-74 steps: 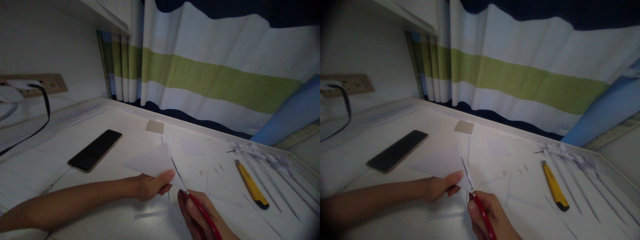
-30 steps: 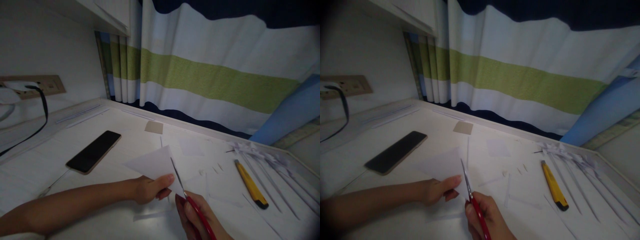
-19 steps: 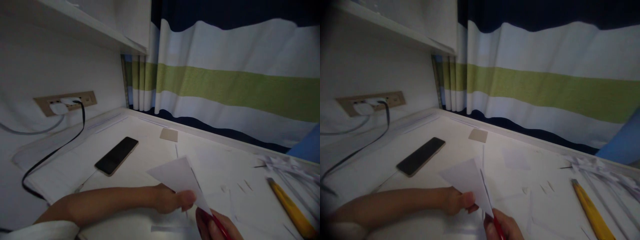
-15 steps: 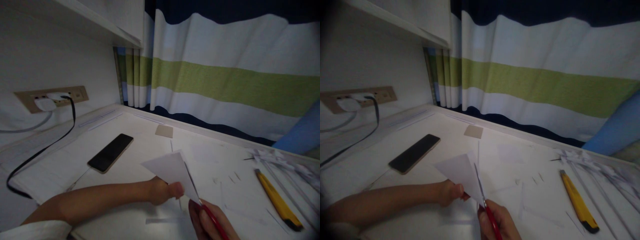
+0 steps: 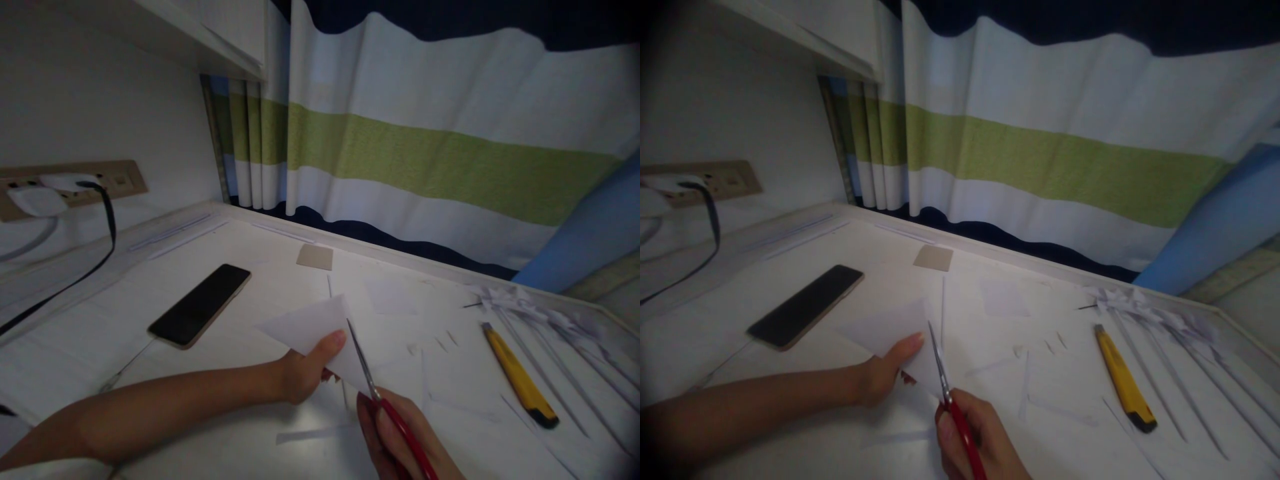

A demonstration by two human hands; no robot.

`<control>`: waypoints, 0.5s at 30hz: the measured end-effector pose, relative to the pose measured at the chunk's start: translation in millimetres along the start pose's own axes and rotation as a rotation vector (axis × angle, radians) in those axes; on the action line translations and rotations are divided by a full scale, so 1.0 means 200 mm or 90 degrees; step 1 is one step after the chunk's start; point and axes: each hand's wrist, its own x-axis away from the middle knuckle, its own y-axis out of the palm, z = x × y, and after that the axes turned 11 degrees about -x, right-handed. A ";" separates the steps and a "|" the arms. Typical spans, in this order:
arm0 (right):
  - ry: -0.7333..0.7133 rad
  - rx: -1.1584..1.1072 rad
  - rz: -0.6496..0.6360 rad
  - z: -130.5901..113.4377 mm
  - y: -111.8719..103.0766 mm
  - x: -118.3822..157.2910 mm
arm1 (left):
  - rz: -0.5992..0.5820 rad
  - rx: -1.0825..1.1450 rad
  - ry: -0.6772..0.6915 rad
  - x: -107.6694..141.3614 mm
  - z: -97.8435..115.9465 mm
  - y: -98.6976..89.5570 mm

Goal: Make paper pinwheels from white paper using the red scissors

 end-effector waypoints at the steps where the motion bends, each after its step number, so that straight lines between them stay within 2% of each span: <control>1: 0.002 0.001 -0.005 0.00 0.00 0.00 | 0.004 0.006 -0.004 0.00 0.00 0.00; 6: -0.004 0.024 -0.014 -0.01 0.01 0.01 | 0.009 0.032 -0.027 0.00 -0.01 0.01; 15: 0.020 -0.016 0.023 -0.01 0.03 0.01 | 0.004 0.009 -0.009 0.00 -0.01 0.01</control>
